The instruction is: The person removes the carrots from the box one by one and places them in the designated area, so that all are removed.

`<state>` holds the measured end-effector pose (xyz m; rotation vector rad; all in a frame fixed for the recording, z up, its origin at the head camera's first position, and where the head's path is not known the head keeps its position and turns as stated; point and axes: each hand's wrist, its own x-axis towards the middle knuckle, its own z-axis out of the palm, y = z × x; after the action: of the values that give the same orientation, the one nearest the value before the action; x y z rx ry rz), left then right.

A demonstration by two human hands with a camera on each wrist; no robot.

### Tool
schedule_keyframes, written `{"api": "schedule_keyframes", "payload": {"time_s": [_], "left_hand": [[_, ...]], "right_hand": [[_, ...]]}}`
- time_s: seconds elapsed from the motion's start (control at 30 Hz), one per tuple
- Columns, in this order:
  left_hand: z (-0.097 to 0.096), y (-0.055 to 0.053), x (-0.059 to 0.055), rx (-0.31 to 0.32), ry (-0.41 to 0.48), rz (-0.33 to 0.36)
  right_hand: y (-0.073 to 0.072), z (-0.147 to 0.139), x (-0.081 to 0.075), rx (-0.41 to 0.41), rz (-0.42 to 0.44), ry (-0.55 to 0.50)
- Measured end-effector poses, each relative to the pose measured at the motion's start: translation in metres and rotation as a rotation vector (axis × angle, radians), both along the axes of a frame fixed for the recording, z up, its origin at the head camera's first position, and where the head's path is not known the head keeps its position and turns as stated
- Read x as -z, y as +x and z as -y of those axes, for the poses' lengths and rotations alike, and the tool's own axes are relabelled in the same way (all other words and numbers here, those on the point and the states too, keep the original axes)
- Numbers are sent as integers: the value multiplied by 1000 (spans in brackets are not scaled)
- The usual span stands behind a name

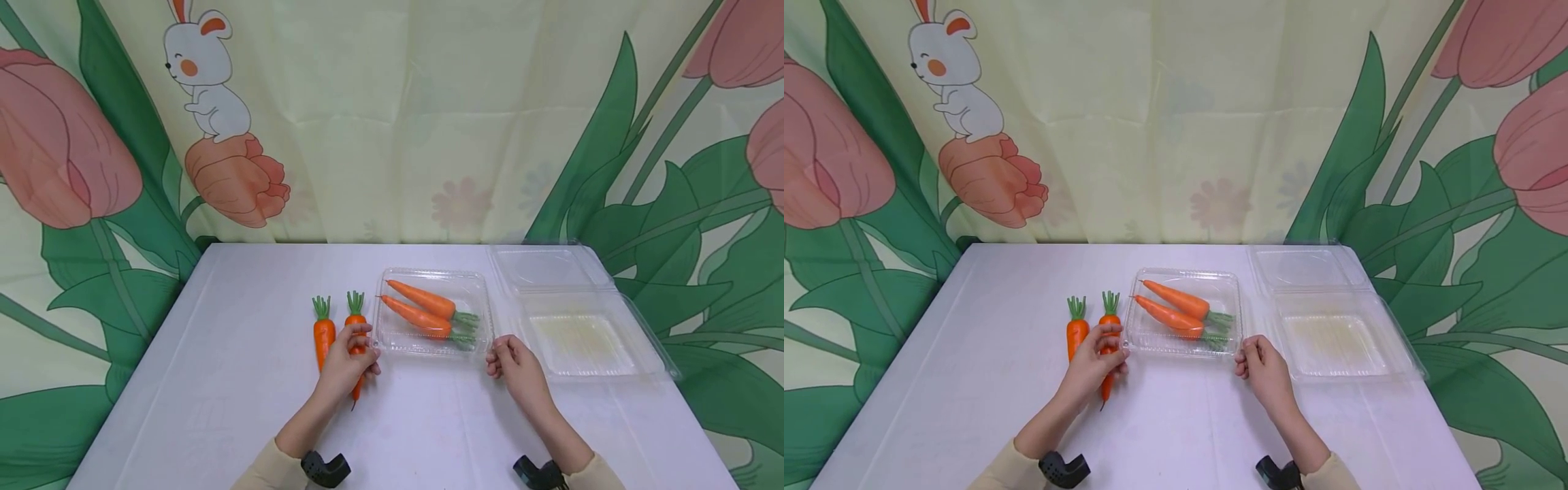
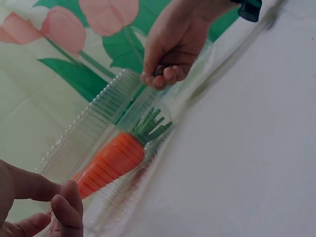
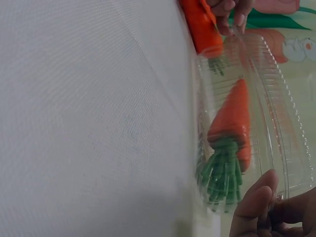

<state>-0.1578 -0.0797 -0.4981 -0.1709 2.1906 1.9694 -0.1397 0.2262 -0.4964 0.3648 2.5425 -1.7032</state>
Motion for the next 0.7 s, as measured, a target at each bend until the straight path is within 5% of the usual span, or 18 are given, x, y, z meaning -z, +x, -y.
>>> {"api": "schedule_keyframes", "payload": {"time_s": [0.47, 0.7], "left_hand": [[-3, -4, 6, -78, -30, -18], [-3, -2, 6, -84, 24, -19]], "right_hand": [[0, 1, 0, -20, 9, -8], [0, 1, 0, -14, 0, -7]]}}
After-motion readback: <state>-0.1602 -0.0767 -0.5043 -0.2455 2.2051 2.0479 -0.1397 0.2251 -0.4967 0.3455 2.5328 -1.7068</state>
